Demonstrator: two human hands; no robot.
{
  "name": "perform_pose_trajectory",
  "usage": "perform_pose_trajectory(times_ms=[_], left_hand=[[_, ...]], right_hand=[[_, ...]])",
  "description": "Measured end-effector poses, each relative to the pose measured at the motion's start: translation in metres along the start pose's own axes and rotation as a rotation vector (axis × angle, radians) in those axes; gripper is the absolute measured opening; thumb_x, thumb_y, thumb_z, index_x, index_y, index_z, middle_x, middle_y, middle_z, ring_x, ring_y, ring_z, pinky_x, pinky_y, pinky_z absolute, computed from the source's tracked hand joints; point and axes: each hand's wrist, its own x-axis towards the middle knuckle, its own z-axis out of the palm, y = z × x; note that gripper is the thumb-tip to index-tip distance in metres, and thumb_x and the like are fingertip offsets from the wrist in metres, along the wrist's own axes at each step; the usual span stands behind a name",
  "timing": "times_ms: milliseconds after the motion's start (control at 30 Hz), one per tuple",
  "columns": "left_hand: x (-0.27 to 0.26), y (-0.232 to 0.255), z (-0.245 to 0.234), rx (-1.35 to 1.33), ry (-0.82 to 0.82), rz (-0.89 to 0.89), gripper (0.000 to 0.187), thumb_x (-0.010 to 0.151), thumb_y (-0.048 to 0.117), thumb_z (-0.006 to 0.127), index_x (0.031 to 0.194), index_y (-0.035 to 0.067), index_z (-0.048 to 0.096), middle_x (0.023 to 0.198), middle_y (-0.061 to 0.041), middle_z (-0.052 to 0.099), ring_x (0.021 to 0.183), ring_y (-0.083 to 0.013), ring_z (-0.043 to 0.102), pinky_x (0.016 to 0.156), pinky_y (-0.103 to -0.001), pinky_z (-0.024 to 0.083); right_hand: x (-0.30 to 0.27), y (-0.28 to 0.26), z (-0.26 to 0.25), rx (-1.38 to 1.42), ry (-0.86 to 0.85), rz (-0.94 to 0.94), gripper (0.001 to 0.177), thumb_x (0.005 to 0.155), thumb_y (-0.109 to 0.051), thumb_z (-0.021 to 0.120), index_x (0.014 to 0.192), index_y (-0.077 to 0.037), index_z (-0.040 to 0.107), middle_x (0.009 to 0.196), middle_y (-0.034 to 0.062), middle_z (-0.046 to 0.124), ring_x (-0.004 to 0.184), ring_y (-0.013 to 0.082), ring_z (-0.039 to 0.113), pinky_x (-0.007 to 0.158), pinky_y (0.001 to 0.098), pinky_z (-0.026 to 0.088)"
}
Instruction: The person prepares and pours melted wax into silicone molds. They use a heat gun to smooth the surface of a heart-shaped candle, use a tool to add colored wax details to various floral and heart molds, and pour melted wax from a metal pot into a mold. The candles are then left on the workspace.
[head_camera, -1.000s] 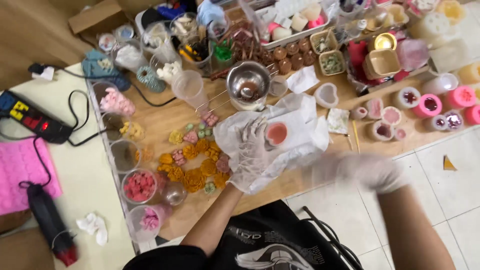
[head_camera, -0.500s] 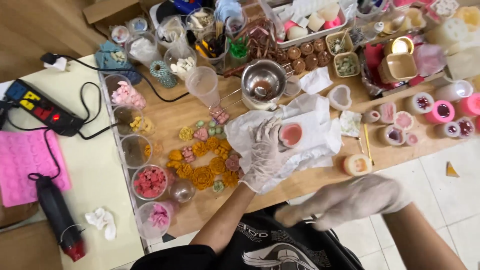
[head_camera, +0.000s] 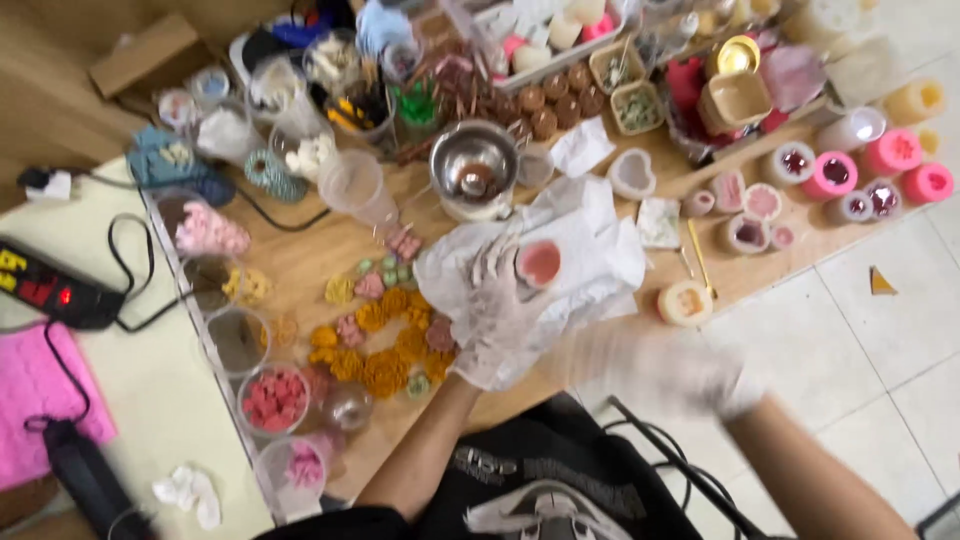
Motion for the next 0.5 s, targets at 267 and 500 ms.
perform_pose_trajectory(times_ms=[267, 500], left_hand=[[0.002, -0.007, 0.003, -0.186, -0.225, -0.251, 0.094, 0.078, 0.05, 0.078, 0.15, 0.002, 0.04, 0.133, -0.017, 0.063, 0.133, -0.0356, 0.052, 0.117, -0.05, 0.036], [-0.011, -0.007, -0.004, 0.022, -0.102, 0.009, 0.091, 0.079, 0.045, 0.084, 0.147, -0.001, 0.045, 0.147, -0.022, 0.049, 0.138, -0.0415, 0.044, 0.117, -0.054, 0.031]], right_hand=[[-0.065, -0.127, -0.01, 0.321, -0.402, -0.236, 0.052, 0.099, -0.037, 0.066, 0.138, -0.005, 0.057, 0.132, 0.0133, 0.055, 0.13, 0.0297, 0.046, 0.114, 0.0432, 0.035], [-0.066, -0.141, -0.021, 0.232, -0.438, -0.217, 0.052, 0.099, -0.039, 0.067, 0.137, -0.005, 0.059, 0.13, 0.0133, 0.057, 0.128, 0.03, 0.047, 0.113, 0.0436, 0.036]])
